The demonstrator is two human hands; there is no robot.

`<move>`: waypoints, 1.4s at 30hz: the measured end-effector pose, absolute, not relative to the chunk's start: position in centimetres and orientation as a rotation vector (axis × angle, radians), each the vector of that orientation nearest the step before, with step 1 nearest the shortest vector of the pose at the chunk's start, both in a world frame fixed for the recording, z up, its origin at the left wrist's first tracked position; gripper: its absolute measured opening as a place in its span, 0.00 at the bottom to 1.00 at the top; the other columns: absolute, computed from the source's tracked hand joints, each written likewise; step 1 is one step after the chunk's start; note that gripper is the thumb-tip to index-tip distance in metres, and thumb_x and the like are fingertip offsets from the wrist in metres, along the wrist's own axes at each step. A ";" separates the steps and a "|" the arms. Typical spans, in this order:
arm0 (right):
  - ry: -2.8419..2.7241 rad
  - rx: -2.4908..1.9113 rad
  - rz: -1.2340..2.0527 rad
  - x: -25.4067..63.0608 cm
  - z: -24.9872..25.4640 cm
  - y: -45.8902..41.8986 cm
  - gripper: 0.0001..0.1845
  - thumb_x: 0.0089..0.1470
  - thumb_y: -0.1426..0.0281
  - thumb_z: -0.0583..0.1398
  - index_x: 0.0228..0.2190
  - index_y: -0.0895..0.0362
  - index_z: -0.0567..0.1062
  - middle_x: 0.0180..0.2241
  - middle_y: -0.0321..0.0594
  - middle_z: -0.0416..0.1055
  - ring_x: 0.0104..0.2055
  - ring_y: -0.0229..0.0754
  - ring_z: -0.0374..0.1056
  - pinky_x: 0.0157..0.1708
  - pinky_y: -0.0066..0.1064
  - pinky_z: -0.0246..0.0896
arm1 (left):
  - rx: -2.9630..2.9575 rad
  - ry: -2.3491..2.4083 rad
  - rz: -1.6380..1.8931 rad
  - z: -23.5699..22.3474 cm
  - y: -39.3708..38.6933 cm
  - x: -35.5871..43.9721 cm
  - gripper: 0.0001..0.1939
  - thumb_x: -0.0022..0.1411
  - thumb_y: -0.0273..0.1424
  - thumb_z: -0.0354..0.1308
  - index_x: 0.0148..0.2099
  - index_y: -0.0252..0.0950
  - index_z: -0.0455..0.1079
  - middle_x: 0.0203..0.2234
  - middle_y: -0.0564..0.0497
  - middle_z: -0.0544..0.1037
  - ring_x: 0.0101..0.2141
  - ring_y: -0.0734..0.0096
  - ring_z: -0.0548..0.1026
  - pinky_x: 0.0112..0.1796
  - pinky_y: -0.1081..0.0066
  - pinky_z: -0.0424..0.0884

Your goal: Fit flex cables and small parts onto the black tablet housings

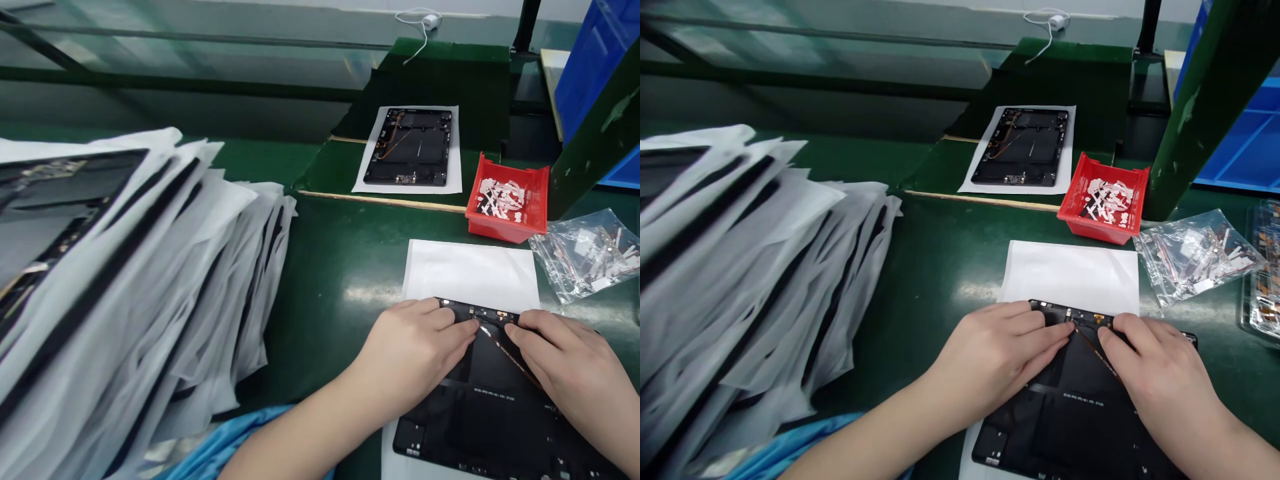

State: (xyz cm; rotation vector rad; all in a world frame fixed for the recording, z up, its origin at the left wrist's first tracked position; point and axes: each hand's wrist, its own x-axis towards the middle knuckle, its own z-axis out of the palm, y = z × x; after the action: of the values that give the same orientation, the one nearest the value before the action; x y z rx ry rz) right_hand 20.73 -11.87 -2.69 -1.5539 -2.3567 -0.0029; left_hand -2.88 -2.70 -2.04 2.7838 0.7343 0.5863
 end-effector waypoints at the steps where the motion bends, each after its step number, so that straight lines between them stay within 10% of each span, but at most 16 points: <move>1: -2.350 -1.558 0.005 20.8 -2.7 -11.9 0.13 0.68 0.75 0.54 0.46 0.53 0.76 0.43 0.38 0.76 0.39 0.42 0.73 0.39 0.36 0.63 | 2.819 0.733 0.581 -2.1 -2.8 -2.9 0.10 0.71 0.30 0.55 0.45 0.38 0.78 0.23 0.55 0.75 0.25 0.69 0.71 0.25 0.70 0.64; 42: -2.225 -1.598 0.121 20.1 -2.5 -11.4 0.15 0.68 0.74 0.52 0.43 0.54 0.79 0.40 0.42 0.78 0.36 0.42 0.75 0.38 0.34 0.72 | 2.895 0.678 0.532 -2.2 -3.6 -2.9 0.11 0.71 0.30 0.55 0.49 0.37 0.77 0.22 0.56 0.74 0.24 0.69 0.70 0.23 0.68 0.64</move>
State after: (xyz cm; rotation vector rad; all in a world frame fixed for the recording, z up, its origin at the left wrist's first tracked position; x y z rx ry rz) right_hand 20.14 -11.43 -2.47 -1.5984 -2.2246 0.1213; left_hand -2.93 -3.61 -2.18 2.8949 0.6778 0.5321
